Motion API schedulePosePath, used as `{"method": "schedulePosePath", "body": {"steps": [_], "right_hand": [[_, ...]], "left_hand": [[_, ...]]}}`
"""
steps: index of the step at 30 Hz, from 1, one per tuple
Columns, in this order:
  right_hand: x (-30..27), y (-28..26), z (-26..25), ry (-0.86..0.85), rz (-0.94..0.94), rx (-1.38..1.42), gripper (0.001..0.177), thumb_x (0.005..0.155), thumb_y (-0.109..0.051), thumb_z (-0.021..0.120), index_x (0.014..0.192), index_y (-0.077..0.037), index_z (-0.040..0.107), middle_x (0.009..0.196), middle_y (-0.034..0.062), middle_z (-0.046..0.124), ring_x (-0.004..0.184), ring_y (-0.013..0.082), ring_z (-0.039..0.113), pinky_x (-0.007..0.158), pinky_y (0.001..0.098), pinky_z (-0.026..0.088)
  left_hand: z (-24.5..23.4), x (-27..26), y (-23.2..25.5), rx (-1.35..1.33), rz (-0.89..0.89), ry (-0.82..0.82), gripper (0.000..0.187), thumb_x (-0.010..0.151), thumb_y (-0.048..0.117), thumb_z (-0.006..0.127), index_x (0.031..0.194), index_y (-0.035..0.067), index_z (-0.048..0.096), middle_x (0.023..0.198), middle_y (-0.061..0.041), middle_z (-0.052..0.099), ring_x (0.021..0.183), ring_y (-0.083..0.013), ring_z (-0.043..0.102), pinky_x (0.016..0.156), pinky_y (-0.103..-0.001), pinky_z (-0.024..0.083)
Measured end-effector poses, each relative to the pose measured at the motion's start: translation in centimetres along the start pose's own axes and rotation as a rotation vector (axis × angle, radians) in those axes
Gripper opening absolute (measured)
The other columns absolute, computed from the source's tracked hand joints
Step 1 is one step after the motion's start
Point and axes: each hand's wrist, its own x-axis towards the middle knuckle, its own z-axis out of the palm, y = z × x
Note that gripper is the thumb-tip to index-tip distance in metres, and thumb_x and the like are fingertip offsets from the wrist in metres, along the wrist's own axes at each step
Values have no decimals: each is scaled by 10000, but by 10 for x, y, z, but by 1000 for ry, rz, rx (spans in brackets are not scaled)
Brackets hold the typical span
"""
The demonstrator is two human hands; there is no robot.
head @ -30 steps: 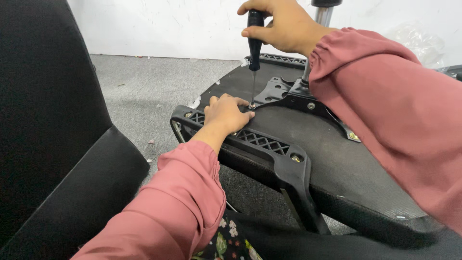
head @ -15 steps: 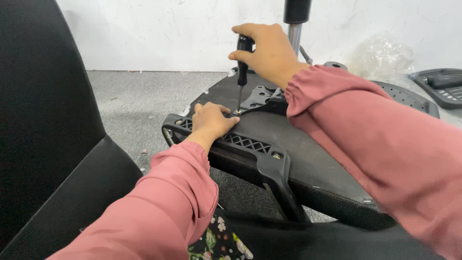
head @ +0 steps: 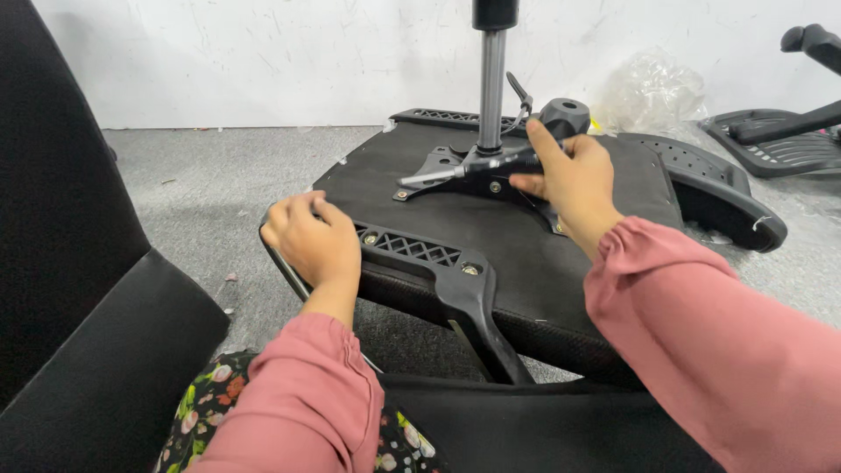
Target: The person uses a screwdriver to tighten screws on a metal bracket attached to an office chair seat. The person secures the bracket to the seat by hand-tightening and then using the screwdriver to fully tighten the screws.
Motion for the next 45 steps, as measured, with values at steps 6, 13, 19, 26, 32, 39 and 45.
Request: {"method": "schedulePosePath", "body": {"steps": [6, 13, 19, 26, 32, 39, 45], "right_hand": [[-6, 46, -7, -210, 200, 42, 406, 936, -296, 732, 896, 84, 596, 855, 120, 677, 688, 220, 739, 647, 309, 644], [-22, 39, 3, -201, 90, -274, 399, 908, -302, 776, 833, -17, 507, 734, -15, 422, 632, 118, 556, 708, 384, 638], [-50, 13, 6, -321, -62, -694, 478, 761, -437, 866, 960, -38, 694, 774, 55, 692, 656, 102, 617, 599, 264, 498], [-60, -1, -19, -477, -216, -890, 463, 725, -412, 864, 1067, -107, 798, 864, 87, 760, 769, 183, 705, 731, 324, 537], [-58, -12, -89, -459, -462, -969, 438, 718, -330, 871, 1043, -51, 779, 956, 120, 754, 880, 235, 726, 819, 353, 549], [-59, -8, -130, -424, -262, -860, 359, 757, -259, 826, 1033, -43, 748, 917, 108, 783, 849, 207, 745, 772, 325, 576], [-64, -7, -137, -339, -330, -853, 378, 756, -290, 861, 1066, -86, 785, 953, 71, 782, 850, 157, 742, 787, 295, 564]], "left_hand": [[14, -32, -101, -38, -268, 248, 133, 1015, 118, 579, 1108, 42, 637, 1153, -203, 621, 1115, -384, 566, 1000, -496, 424], [13, -13, -160, -249, -721, 515, 149, 913, 63, 562, 975, 23, 692, 922, -152, 750, 814, -270, 716, 763, -390, 555], [4, 18, -46, -726, -242, 240, 192, 1007, 82, 508, 1077, 11, 672, 903, -44, 683, 800, -116, 641, 739, -281, 523], [-15, 3, 115, -632, 129, -541, 173, 951, 157, 612, 979, 76, 762, 755, -18, 718, 670, -108, 648, 639, -271, 518], [4, -35, 172, -542, 435, -855, 162, 897, 205, 652, 952, 111, 772, 857, -41, 753, 801, -207, 724, 750, -342, 561], [43, -91, 191, -238, 647, -1129, 268, 942, 311, 556, 1059, 208, 774, 1229, -59, 641, 1238, -305, 530, 1033, -575, 380], [47, -90, 181, -199, 584, -1155, 369, 957, 453, 548, 1129, 195, 749, 1287, -53, 597, 1294, -259, 493, 1081, -551, 311]]}}
